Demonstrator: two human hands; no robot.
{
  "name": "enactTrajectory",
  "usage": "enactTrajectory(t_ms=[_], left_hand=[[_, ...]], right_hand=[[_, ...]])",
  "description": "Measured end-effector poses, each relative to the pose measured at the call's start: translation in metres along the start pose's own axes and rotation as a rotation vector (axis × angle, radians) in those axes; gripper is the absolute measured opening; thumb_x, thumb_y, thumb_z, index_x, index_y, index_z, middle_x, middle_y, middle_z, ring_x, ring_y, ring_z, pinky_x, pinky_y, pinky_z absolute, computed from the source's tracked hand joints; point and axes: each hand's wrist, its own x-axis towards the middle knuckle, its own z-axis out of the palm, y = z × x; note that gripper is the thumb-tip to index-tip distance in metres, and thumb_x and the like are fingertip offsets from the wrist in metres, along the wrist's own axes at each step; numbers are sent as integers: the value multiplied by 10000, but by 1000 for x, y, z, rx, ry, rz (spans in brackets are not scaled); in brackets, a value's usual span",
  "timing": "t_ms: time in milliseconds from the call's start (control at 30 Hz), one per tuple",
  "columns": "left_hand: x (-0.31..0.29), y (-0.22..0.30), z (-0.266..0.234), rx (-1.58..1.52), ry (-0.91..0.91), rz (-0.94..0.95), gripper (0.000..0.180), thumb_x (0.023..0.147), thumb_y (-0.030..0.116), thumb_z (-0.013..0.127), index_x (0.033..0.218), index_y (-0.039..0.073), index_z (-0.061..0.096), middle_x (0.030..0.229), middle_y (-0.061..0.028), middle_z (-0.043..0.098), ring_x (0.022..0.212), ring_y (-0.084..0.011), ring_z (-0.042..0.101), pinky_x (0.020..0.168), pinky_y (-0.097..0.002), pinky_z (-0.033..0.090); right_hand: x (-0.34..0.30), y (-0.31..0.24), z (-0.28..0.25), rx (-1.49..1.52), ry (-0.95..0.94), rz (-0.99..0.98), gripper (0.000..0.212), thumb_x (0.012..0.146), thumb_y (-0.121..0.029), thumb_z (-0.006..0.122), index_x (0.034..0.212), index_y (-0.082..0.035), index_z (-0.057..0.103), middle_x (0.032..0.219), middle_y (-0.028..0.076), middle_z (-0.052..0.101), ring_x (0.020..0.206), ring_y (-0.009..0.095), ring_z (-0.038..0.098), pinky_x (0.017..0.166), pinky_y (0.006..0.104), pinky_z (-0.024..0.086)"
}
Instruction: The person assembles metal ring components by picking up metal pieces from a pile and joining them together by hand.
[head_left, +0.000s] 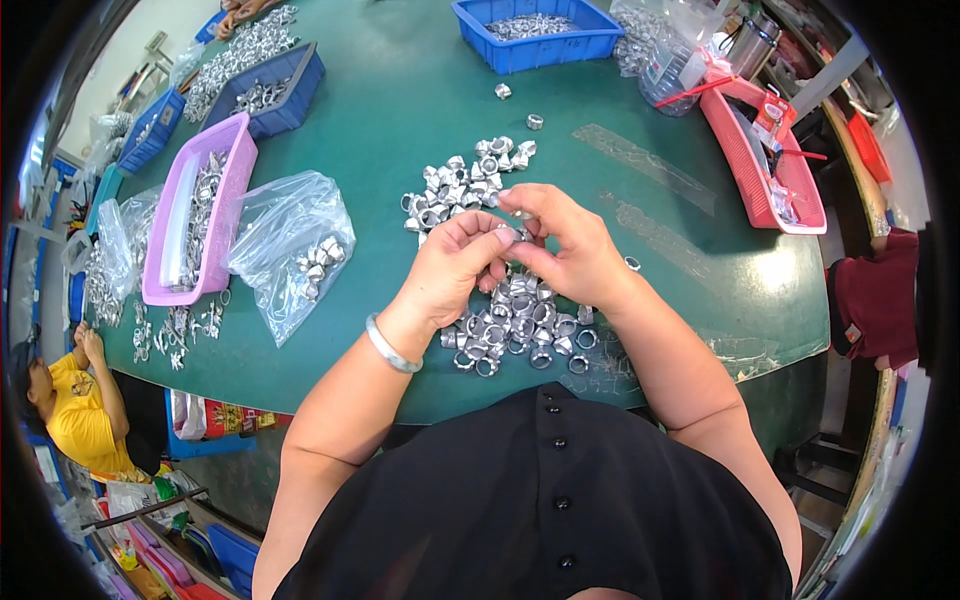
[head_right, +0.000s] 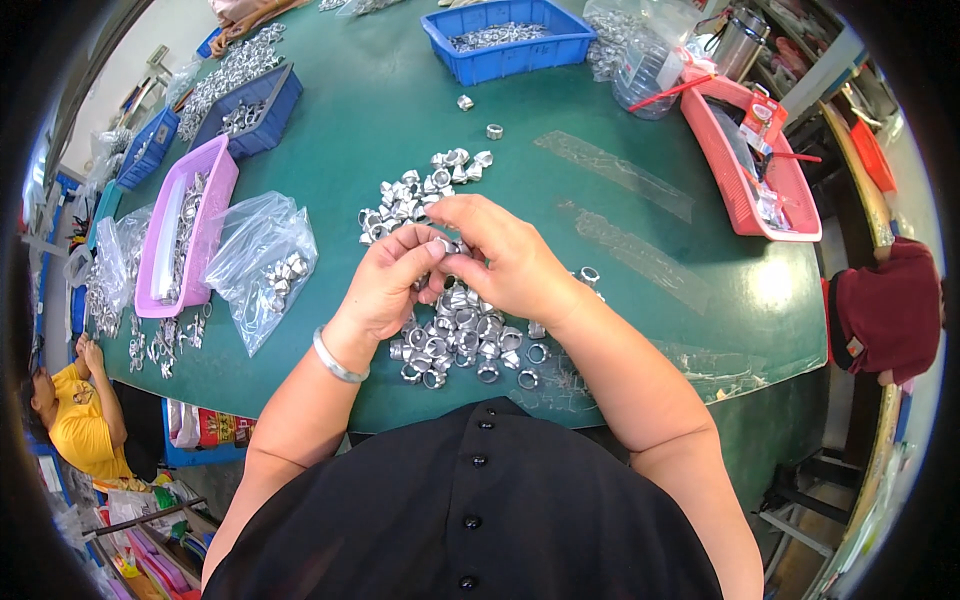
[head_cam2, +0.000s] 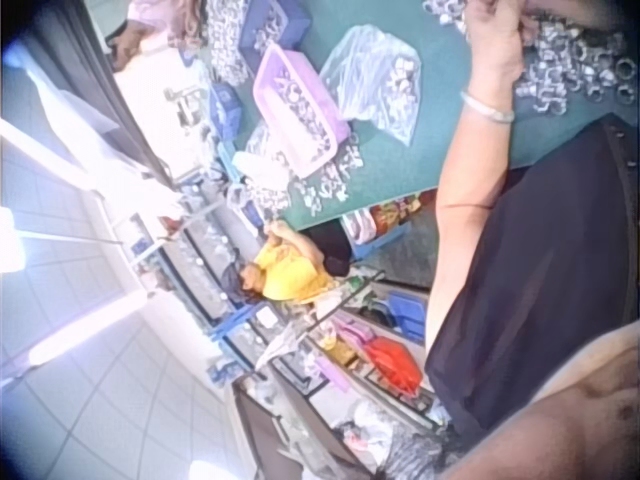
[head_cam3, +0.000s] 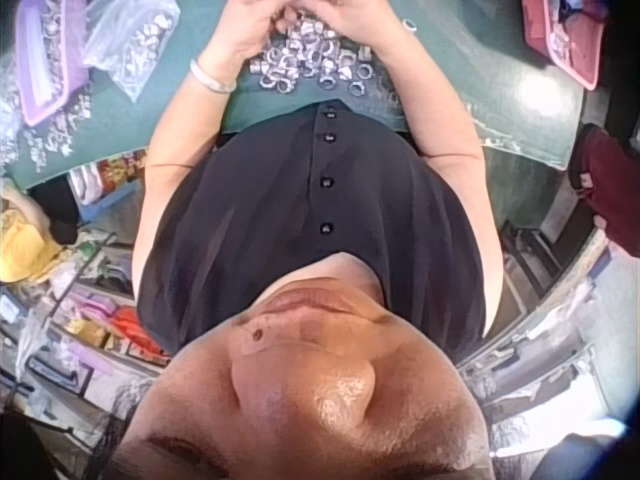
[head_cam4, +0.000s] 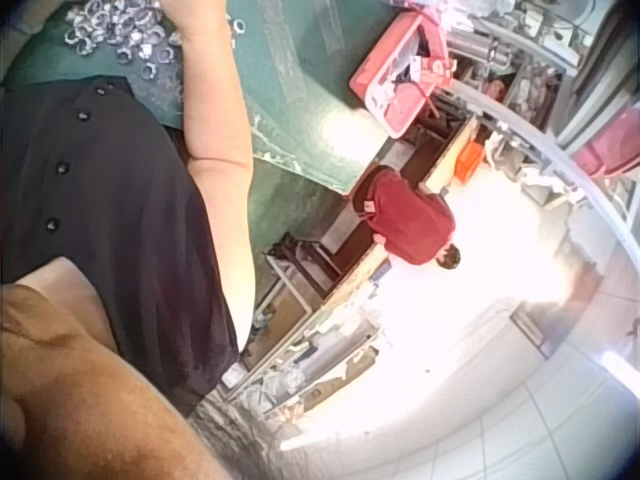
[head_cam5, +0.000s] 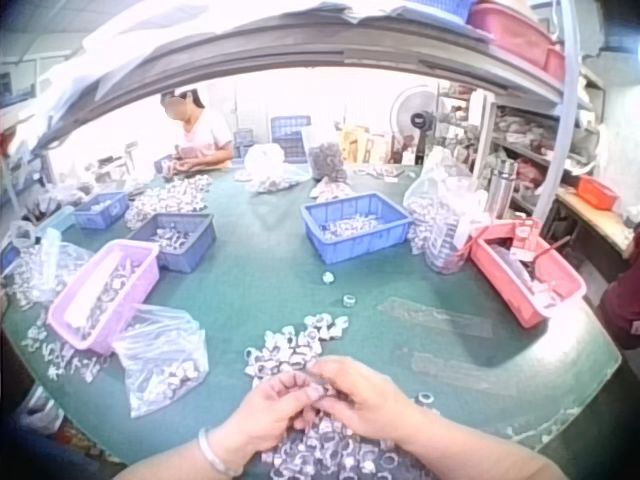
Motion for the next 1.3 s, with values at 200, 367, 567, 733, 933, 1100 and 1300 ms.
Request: enactTrajectory(t_ms=[200, 367, 567, 733, 933, 1100, 1300], left_hand=[[0, -1, 1, -142, -46, 10, 201, 860, 119, 570, 1042, 46, 528, 830, -12, 581, 662, -70, 532, 557, -203, 434], [1, -3, -1, -178, -99, 113, 202, 864, 68, 549, 1064, 62, 519, 885, -10, 578, 717, -75, 535, 601, -204, 441], [2, -5, -1, -52, -102, 288, 244, 828, 45, 592, 1057, 46, 508, 925, -8, 567, 772, -63, 531, 615, -195, 435], [1, -4, 0, 25, -62, 341, 269, 796, 16, 620, 1037, 37, 503, 930, -22, 566, 794, -69, 536, 644, -197, 443], [0, -4, 5, 110, -41, 426, 356, 775, -23, 624, 1110, 15, 506, 946, -35, 556, 803, -77, 536, 693, -208, 454], [0, -2, 3, 328, -51, 553, 415, 776, -34, 615, 1174, 1, 506, 943, -32, 537, 793, -77, 524, 709, -216, 449], [-2, -3, 5, 209, -24, 453, 275, 806, 1, 597, 1076, 6, 540, 885, -25, 545, 731, -74, 517, 641, -206, 434]], right_hand=[[1, 6, -4, 112, 69, 16, 517, 669, 67, 660, 1145, -68, 510, 1098, 80, 518, 713, 137, 540, 589, 236, 462], [0, 8, -2, 188, 105, 3, 532, 681, 93, 647, 1168, -59, 500, 1131, 89, 483, 753, 120, 531, 610, 222, 468], [0, 9, -2, 252, 111, 7, 526, 687, 115, 631, 1170, -45, 497, 1146, 86, 466, 793, 111, 522, 636, 216, 475], [-1, 8, -2, 273, 114, 17, 522, 688, 118, 626, 1169, -38, 496, 1149, 83, 461, 808, 109, 520, 651, 213, 477], [0, 7, -2, 263, 111, 7, 524, 686, 132, 602, 1169, -41, 497, 1145, 83, 457, 796, 104, 514, 649, 210, 475], [0, 6, -2, 262, 92, 19, 527, 682, 135, 589, 1170, -40, 496, 1146, 84, 456, 768, 101, 512, 630, 206, 468], [-1, 10, -1, 280, 112, 17, 505, 701, 121, 600, 1170, -35, 494, 1142, 84, 455, 775, 97, 513, 651, 204, 476]])
